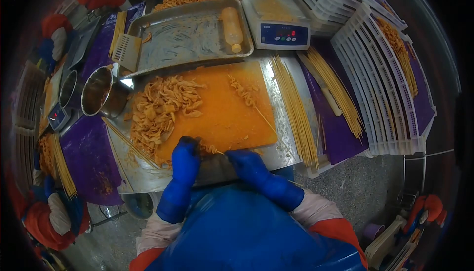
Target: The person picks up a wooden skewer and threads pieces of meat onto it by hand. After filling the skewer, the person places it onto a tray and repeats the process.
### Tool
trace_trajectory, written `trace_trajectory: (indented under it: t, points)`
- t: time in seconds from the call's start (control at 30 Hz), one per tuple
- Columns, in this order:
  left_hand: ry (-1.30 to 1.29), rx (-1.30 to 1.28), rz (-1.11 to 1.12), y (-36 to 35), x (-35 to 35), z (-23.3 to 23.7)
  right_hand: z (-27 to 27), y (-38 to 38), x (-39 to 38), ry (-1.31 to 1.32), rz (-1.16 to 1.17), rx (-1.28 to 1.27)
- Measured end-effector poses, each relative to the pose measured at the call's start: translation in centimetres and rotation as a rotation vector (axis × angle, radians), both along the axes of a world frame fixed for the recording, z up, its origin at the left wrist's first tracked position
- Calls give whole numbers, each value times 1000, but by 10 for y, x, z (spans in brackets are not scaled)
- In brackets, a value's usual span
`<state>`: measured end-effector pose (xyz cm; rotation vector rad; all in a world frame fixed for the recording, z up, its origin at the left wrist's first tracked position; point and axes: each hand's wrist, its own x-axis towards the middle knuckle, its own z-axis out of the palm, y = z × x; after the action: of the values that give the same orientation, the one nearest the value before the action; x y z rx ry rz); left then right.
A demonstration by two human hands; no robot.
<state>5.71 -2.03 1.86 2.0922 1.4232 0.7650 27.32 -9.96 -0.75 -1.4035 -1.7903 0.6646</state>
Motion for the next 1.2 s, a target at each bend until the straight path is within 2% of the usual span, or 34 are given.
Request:
trace_trajectory:
  t: [0.23,0.33,0.43,0.53,0.73,0.83,0.93,1.03,1.2]
  points:
    - [97,55,25,1,0,-6,2,-4,-19,43,-48,-27]
    - [16,20,0,5,-4,-8,3,0,-21,38,-43,-8]
    - [-55,-15,103,9,-8,1,5,3,-10,-59,-35,-5]
    - [-10,11,27,11,-15,-10,6,5,-6,-121,-6,19]
    - [-48,14,43,8,-8,-6,36,18,0,-423,153,28]
    - [-11,46,29,7,-4,-5,26,26,-8,-395,153,19]
    - [-52,44,35,7,-7,-8,7,26,-6,-165,65,26]
    - [-65,8,47,6,-6,-6,11,6,7,-138,31,-55]
    - [39,98,11,2,-6,-8,25,-22,40,-201,19,10]
